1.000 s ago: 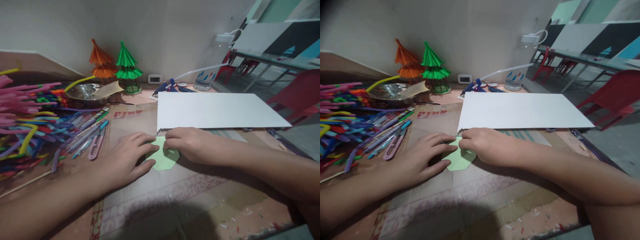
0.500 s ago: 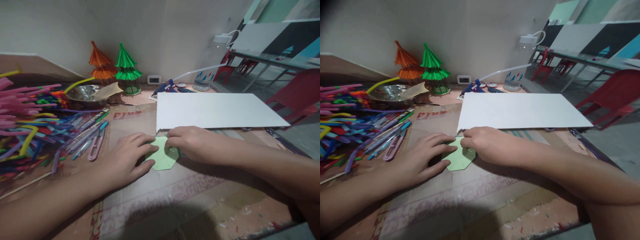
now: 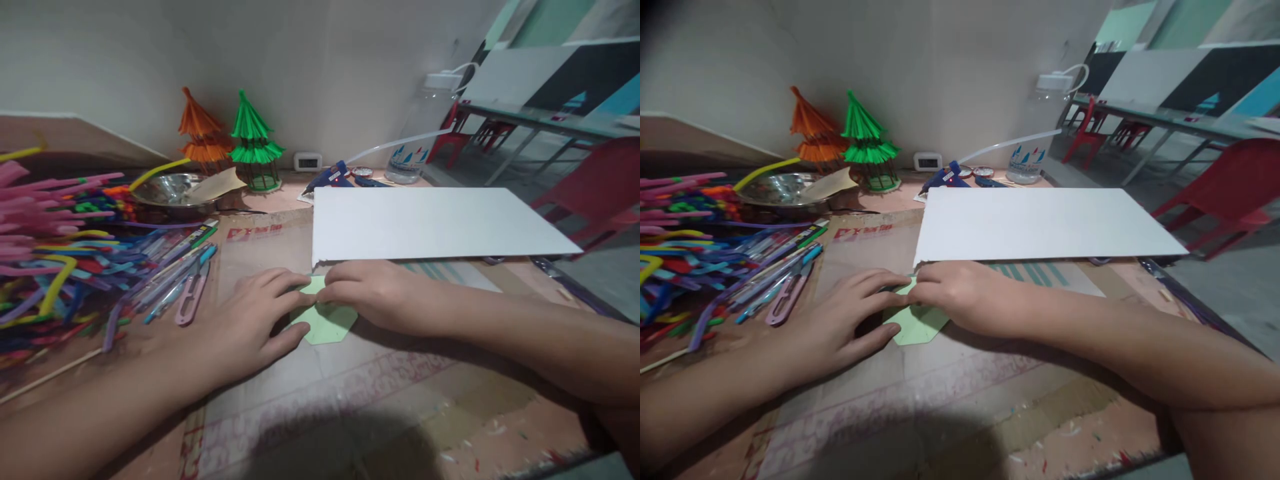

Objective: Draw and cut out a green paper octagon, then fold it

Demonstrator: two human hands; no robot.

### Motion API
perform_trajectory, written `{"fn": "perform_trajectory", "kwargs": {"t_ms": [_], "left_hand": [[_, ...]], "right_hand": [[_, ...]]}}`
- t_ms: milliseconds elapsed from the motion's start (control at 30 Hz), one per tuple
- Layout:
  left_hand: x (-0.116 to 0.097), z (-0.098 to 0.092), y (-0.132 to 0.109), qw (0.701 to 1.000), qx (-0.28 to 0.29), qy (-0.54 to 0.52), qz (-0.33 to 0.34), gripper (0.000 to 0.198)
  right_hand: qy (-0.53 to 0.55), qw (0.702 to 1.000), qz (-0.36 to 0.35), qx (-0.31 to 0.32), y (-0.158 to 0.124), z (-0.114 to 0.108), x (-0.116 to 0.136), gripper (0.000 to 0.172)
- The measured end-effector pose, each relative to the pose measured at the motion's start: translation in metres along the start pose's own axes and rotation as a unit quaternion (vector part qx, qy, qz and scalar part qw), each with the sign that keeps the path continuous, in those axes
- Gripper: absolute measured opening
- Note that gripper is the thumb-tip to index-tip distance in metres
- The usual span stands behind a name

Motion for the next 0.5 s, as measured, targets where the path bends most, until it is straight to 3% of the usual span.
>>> {"fn": "perform_trajectory", "kwargs": {"t_ms": [67,233,300,433,500], "left_hand": [[-0.001,-0.001,0.000,1.000,0.001,0.001,-0.001,0.031],[0.000,0.000,-0.001,1.000,0.000,0.001,-0.002,0.030],[0.001,0.001,-0.001,1.000,-0.003,0.000,-0.001,0.030],[0.001,0.001,-0.001,1.000,-0.008,-0.001,0.002,0.031],[0.001,0.001,-0.001,1.000,-0.007,0.001,0.001,0.031]], "right_hand": [[-0.001,1.000,-0.011,0.017,0.002,0.002,0.002,0.032],[-0.026,0.987,0.077,0.139,0.002,-0.007,-0.001,0.025],[-0.041,0.989,0.066,0.129,0.002,-0.008,0.001,0.025],[-0.040,0.998,0.011,0.039,0.003,-0.004,0.002,0.032],[-0.017,0.998,0.019,0.055,0.002,-0.003,-0.002,0.033]]}}
Point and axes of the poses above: each hand's wrist, its own y-axis towards the middle knuckle, its own z-axis out of the palm, x = y × z, the point moved 4 cm from there along y, towards the middle knuckle, and after that the axes turned 9 degrees about -z, right-handed, at the moved point
